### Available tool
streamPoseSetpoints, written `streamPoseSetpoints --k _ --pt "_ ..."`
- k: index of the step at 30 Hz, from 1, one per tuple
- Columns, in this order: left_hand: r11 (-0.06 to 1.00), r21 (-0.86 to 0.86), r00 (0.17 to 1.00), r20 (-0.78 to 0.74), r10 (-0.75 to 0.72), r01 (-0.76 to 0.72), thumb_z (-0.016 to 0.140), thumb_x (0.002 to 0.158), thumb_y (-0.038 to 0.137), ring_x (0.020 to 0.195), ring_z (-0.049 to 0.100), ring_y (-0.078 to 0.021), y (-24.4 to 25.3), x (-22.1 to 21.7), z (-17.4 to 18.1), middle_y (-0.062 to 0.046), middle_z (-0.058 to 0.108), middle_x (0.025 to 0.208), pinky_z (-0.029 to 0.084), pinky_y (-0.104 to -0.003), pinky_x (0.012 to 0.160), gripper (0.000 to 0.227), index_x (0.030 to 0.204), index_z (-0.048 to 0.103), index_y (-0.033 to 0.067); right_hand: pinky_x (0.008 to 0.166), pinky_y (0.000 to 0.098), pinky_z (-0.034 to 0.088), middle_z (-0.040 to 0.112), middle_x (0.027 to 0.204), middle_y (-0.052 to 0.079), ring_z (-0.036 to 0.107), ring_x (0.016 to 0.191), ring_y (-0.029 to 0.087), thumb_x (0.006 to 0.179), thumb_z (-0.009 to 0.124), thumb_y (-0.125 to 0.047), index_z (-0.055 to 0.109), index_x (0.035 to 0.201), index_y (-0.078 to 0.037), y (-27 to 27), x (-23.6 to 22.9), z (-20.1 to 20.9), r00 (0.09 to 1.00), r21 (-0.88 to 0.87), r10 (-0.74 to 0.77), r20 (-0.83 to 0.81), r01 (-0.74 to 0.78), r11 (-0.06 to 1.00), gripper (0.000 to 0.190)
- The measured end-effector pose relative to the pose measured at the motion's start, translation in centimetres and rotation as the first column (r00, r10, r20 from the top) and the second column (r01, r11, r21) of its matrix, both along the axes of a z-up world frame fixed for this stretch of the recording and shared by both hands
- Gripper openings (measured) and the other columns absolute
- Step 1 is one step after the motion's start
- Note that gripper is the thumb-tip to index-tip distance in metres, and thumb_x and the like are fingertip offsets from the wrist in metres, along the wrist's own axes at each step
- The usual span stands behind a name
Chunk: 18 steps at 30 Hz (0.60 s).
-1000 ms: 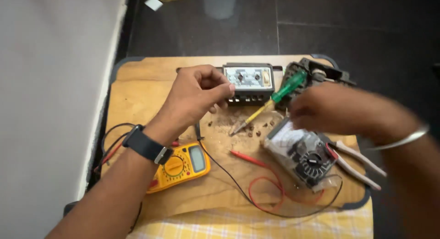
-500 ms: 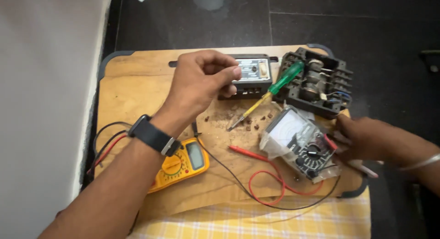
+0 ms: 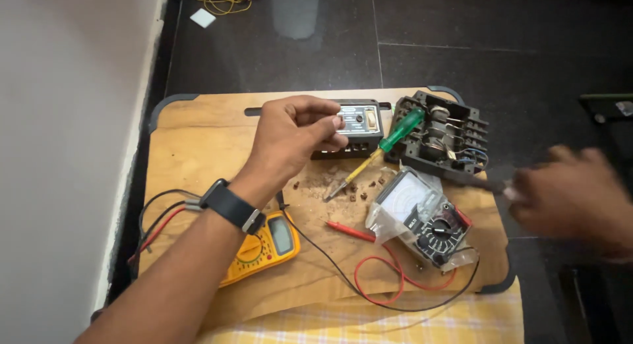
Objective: Inspecting and testing electrical components such as contactors and wires using tools on a workbench.
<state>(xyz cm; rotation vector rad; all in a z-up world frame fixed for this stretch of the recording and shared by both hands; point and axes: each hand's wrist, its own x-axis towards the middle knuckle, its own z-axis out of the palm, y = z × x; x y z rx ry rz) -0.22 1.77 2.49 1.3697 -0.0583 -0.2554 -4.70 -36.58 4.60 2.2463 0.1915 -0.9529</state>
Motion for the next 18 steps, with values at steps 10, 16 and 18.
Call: streamPoseSetpoints --k 10,16,18 --pt "0.989 -0.068 0.988 0.077 0.135 -0.130 0.071 0.092 0.004 0.084 0.076 -0.0133 -0.2 -0.4 1.2 -0.009 0.076 0.098 0.065 -0.027 0.068 0.019 0.110 0.072 -0.0030 0.076 0.0480 0.057 0.067 0.106 0.004 0.067 0.095 0.023 0.093 0.061 -0.015 0.065 0.116 -0.010 14.6 0.7 3.6 0.801 0.946 -0.596 0.064 0.141 0.292 0.024" --pt "0.968 -0.217 0.987 0.079 0.142 -0.122 0.074 0.093 0.002 0.076 0.071 -0.0125 -0.1 -0.8 -0.2 -0.008 0.075 0.090 0.063 -0.028 0.073 0.015 0.107 0.075 -0.0011 0.093 0.0516 0.046 0.055 0.116 0.023 0.054 0.108 0.042 0.078 0.062 -0.001 0.056 0.120 0.003 16.1 1.5 0.0 0.770 0.849 -0.366 0.523 -0.434 0.301 0.043" --pt "0.973 -0.210 0.980 0.150 0.129 -0.096 0.074 0.093 0.002 0.078 0.071 -0.0112 -0.7 -1.4 0.2 -0.006 0.076 0.092 0.060 -0.026 0.074 0.014 0.107 0.076 -0.0006 0.099 0.0523 0.045 0.053 0.118 0.023 0.052 0.113 0.042 0.076 0.065 0.001 0.055 0.121 0.003 15.9 1.1 0.0 0.697 0.797 -0.391 0.601 -0.494 0.347 0.046"
